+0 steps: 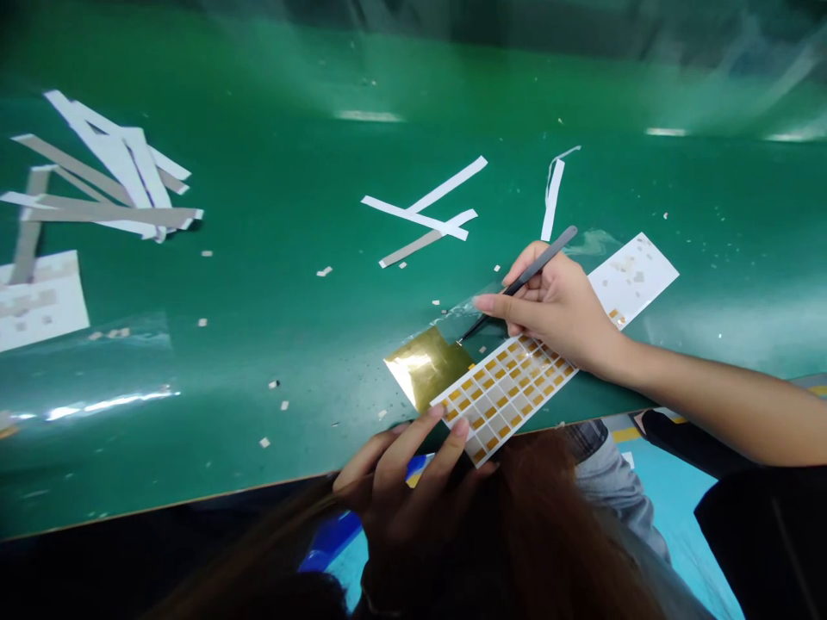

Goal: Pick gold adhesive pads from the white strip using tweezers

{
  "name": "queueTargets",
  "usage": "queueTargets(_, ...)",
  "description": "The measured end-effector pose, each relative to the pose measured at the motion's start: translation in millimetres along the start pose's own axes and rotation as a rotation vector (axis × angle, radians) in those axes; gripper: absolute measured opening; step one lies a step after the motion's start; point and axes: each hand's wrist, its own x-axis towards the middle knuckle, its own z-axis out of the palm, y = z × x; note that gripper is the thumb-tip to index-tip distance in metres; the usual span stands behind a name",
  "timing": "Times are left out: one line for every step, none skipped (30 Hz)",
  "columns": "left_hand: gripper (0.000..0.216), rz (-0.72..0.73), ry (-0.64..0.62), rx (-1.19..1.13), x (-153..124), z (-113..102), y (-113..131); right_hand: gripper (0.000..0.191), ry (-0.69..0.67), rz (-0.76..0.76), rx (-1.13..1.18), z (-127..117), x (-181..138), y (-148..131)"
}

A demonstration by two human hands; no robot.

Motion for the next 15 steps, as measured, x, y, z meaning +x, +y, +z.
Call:
queueTargets(0.025,-0.001,-0.001,0.0,0,0,0,0.041,-0.003,-0.001,0.002,0,0,0)
queueTargets(0.024,-0.001,-0.002,0.001,1,0,0,0.041,-0.007,-0.003,0.007,1,-1,0)
queueTargets(0.025,-0.001,0.001,0.002,1,0,0,0.04,-0.011,-0.008,0.015,1,-1,0)
queueTargets(0.025,-0.001,0.005,0.0,1,0,0,0.04,-0.013,-0.014,0.027,1,-1,0)
queueTargets(0.026,-0.003,0.008,-0.003,1,1,0,0.04,-0.013,-0.019,0.041,1,-1,1)
queueTargets(0.027,-0.003,0.01,-0.008,0,1,0,0.04,-0.011,-0.02,0.055,1,0,2)
queueTargets(0.027,0.001,0.01,-0.013,0,1,-1,0.041,-0.008,-0.017,0.07,1,1,2)
queueTargets(0.028,0.008,0.007,-0.016,0,1,-1,0.041,-0.006,-0.009,0.086,1,2,3)
queueTargets(0.029,0.015,0.003,-0.017,-1,1,-1,0.04,-0.003,-0.001,0.105,0,3,3)
queueTargets(0.029,0.02,-0.002,-0.017,-1,1,-1,0.04,-0.002,0.008,0.129,-1,4,3)
queueTargets(0.03,0.024,-0.008,-0.016,-2,1,-1,0.039,-0.002,0.015,0.154,-2,4,2)
queueTargets(0.03,0.025,-0.013,-0.016,-2,1,-1,0.039,-0.002,0.018,0.178,-3,3,0)
queueTargets(0.031,0.023,-0.015,-0.016,-2,1,-1,0.038,-0.002,0.011,0.196,-5,1,-3)
queueTargets(0.031,0.02,-0.015,-0.017,-2,2,-1,0.037,-0.001,-0.008,0.205,-6,-2,-7)
queueTargets(0.031,0.016,-0.013,-0.017,-3,2,-1,0.036,0.001,-0.038,0.203,-7,-7,-11)
